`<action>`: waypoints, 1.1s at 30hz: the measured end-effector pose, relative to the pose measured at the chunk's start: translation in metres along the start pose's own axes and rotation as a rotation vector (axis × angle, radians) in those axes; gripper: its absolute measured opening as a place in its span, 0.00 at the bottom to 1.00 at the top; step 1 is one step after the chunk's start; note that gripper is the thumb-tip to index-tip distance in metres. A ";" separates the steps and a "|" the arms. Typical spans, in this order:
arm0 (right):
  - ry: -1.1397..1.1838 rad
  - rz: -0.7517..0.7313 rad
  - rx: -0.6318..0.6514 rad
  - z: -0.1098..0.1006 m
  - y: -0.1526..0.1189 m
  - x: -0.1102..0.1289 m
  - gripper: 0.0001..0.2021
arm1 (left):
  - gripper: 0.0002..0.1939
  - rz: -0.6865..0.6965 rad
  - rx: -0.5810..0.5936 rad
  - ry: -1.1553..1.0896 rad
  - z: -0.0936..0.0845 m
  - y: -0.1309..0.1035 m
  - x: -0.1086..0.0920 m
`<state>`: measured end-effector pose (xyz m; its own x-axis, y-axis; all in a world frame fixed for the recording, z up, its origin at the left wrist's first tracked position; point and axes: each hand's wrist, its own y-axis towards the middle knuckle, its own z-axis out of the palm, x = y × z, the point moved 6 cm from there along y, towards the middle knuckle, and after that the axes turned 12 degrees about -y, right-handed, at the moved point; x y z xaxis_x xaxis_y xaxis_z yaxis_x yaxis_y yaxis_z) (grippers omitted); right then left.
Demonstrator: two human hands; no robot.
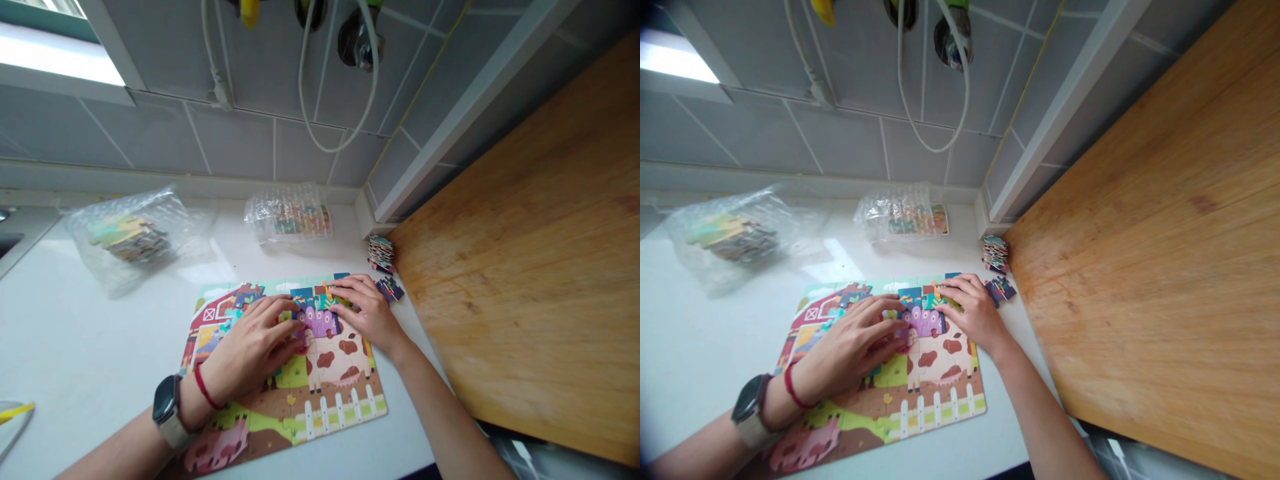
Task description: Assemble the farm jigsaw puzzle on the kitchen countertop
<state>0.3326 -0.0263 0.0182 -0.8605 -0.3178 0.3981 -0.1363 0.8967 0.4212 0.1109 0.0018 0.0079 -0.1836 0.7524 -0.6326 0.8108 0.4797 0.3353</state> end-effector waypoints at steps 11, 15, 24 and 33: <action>0.628 0.363 0.084 -0.003 -0.008 -0.018 0.05 | 0.08 0.013 0.002 0.034 -0.001 -0.001 0.001; 0.678 0.432 0.462 0.012 -0.018 -0.008 0.11 | 0.07 0.027 -0.009 0.035 -0.001 0.000 -0.001; 0.392 0.262 0.507 0.007 -0.012 0.004 0.05 | 0.07 0.033 0.006 0.037 0.001 -0.001 0.002; 0.333 0.265 0.576 0.009 -0.016 0.004 0.10 | 0.08 0.018 0.009 0.040 0.001 -0.001 0.003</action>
<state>0.3267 -0.0388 0.0058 -0.7176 -0.0619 0.6937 -0.2601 0.9478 -0.1845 0.1102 0.0024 0.0049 -0.1903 0.7784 -0.5982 0.8195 0.4615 0.3398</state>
